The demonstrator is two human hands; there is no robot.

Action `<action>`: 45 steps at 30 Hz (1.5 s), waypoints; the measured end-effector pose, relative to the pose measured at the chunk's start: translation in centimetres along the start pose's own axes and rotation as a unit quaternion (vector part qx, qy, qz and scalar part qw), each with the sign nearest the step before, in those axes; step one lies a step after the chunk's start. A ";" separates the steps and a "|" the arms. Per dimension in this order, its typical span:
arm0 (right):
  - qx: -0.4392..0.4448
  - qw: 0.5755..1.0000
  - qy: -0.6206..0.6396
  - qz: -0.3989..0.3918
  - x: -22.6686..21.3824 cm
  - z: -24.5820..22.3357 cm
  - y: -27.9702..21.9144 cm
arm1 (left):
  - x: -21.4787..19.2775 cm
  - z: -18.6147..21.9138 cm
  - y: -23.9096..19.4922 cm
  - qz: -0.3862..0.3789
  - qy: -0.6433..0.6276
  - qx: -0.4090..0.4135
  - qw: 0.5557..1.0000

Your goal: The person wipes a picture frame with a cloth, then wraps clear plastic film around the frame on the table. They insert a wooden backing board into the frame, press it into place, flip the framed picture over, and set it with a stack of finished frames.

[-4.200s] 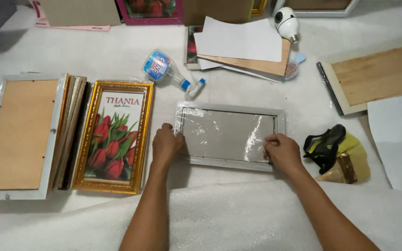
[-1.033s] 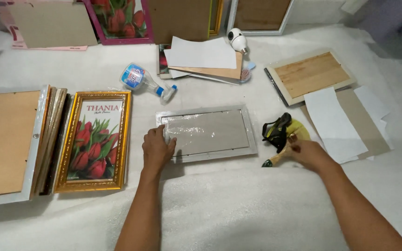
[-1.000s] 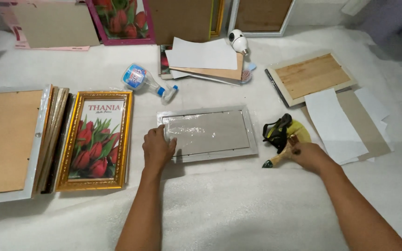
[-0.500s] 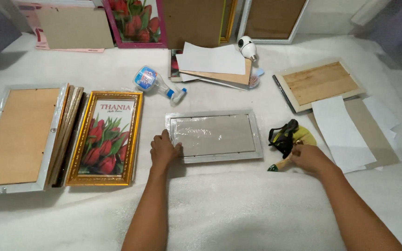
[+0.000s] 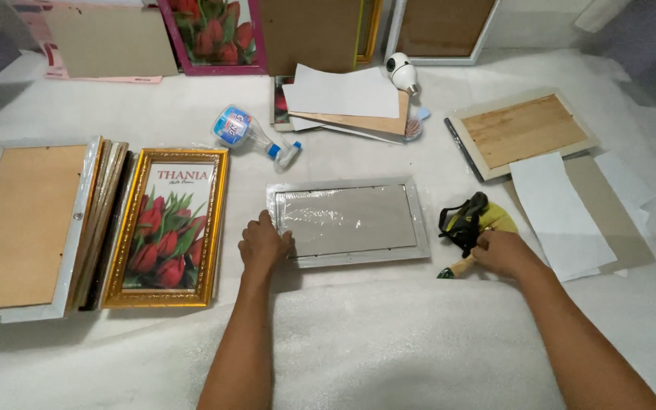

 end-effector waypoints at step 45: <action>0.081 0.764 0.633 0.095 -9.7 -19.7 19.9 | -3.4 4.4 3.6 0.060 -0.098 0.040 0.993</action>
Point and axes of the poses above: each hand's wrist, its own y-axis towards the middle knuckle, its own x-axis out of the palm, z = x × y, the point moved 10 cm from there along y, towards the middle knuckle, and after that the axes turned 1 degree about -z, right-handed, at the moved point
